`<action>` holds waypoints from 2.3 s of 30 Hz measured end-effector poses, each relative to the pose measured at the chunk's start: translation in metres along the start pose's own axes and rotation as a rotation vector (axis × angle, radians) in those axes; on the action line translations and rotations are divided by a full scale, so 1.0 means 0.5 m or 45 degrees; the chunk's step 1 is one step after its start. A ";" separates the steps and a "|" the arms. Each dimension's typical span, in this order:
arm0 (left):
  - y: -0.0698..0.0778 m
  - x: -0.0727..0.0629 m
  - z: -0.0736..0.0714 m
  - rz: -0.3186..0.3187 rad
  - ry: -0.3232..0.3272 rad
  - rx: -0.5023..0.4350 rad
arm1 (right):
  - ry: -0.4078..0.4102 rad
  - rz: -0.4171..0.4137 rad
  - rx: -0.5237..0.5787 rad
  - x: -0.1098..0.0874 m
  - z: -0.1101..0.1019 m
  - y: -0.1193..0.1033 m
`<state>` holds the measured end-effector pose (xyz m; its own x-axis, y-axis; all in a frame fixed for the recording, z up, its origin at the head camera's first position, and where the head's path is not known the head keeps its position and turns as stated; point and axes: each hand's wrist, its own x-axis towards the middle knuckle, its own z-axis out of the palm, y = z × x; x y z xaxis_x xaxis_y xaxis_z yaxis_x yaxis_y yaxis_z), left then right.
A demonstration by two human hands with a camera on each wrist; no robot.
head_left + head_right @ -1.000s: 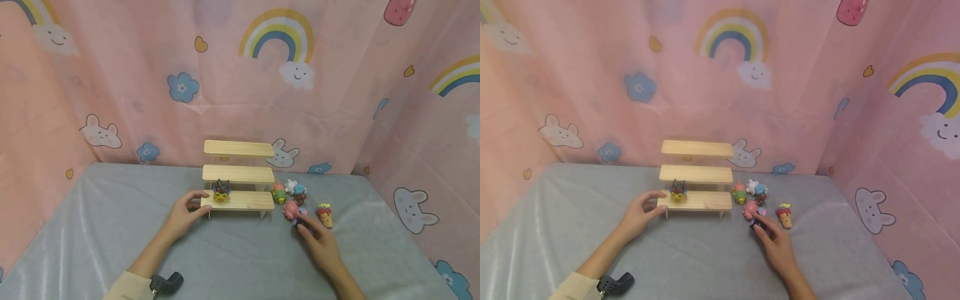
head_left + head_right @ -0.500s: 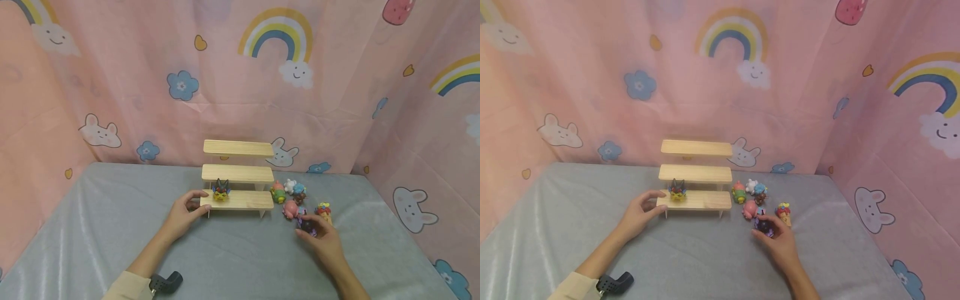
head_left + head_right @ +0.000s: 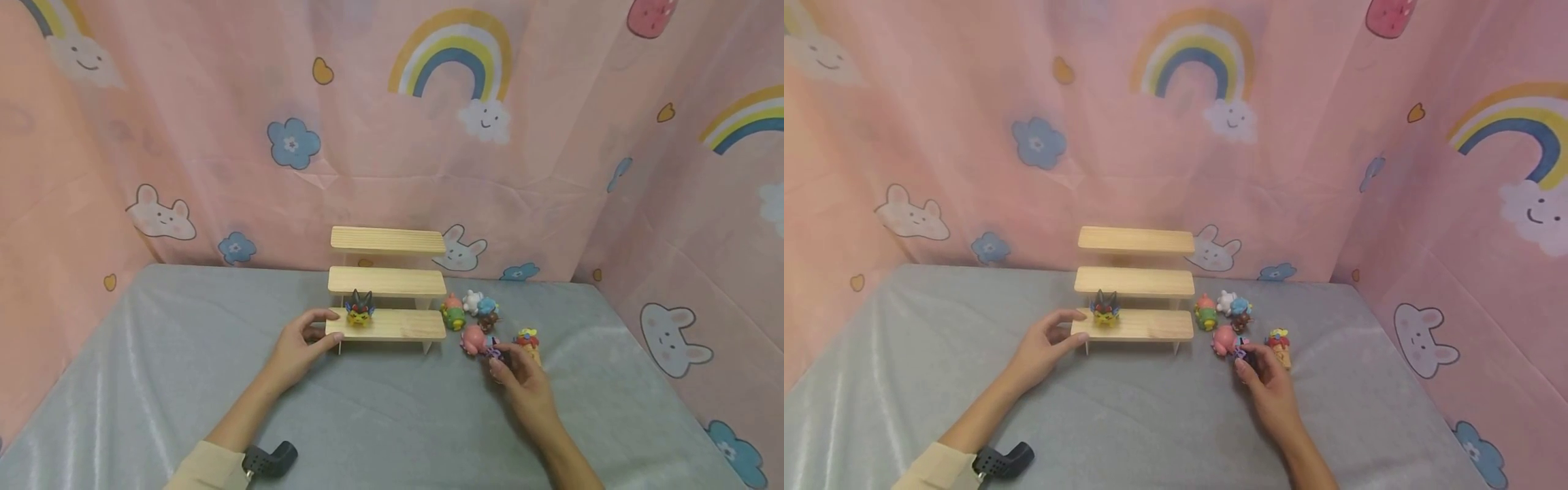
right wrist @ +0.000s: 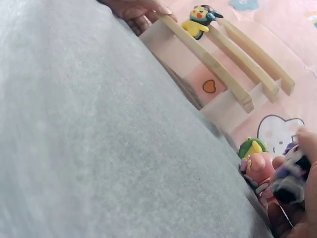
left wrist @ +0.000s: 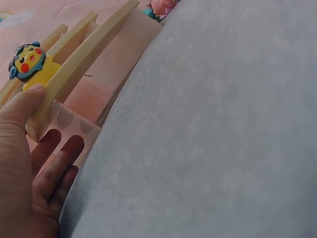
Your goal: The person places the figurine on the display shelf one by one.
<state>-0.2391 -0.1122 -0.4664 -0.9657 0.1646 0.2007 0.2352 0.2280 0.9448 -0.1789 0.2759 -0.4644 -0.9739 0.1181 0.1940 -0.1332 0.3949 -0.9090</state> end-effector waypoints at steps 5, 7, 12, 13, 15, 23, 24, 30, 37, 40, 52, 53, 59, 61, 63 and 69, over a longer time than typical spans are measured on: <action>0.001 0.001 -0.002 -0.017 -0.004 0.009 | -0.001 0.130 -0.133 -0.002 -0.009 -0.012; 0.002 0.001 -0.002 -0.026 -0.005 0.009 | -0.024 0.174 -0.148 -0.003 -0.013 -0.013; 0.002 0.001 -0.003 -0.025 -0.006 0.004 | -0.025 0.232 0.044 -0.002 -0.015 -0.013; 0.002 0.001 -0.002 -0.024 -0.004 0.003 | -0.014 0.232 0.100 -0.001 -0.015 -0.012; 0.001 0.002 -0.002 -0.018 -0.005 0.005 | 0.009 0.240 0.195 -0.001 -0.016 -0.011; 0.004 0.002 -0.003 -0.027 0.002 0.021 | 0.043 0.188 0.135 0.001 -0.019 -0.004; 0.004 0.001 -0.003 -0.029 0.002 0.023 | 0.047 0.183 0.146 0.001 -0.019 -0.005; 0.007 0.001 -0.003 -0.049 -0.007 0.023 | -0.043 0.190 0.541 0.001 -0.023 -0.007; 0.004 0.001 -0.001 -0.030 -0.016 0.013 | -0.095 0.162 0.550 0.004 -0.023 -0.004; 0.004 0.000 -0.002 -0.030 -0.017 0.012 | -0.089 0.147 0.479 0.004 -0.022 -0.002; 0.004 0.001 -0.003 -0.033 -0.015 0.015 | -0.075 0.198 0.397 0.001 -0.019 -0.010; 0.004 0.001 -0.003 -0.035 -0.017 0.015 | -0.078 0.193 0.381 0.000 -0.019 -0.010; 0.007 0.000 -0.003 -0.043 -0.018 0.007 | -0.090 0.136 0.335 -0.002 -0.014 -0.008; 0.008 -0.001 -0.003 -0.046 -0.017 0.004 | -0.088 0.126 0.334 -0.002 -0.014 -0.009; 0.008 0.000 -0.002 -0.041 -0.017 0.000 | -0.085 0.120 0.331 -0.002 -0.014 -0.010; 0.005 0.002 -0.001 -0.035 -0.012 -0.004 | -0.081 0.119 0.311 -0.003 -0.013 -0.013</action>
<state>-0.2395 -0.1118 -0.4638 -0.9708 0.1671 0.1719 0.2078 0.2295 0.9509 -0.1754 0.2791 -0.4563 -0.9926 0.0832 0.0881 -0.0747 0.1524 -0.9855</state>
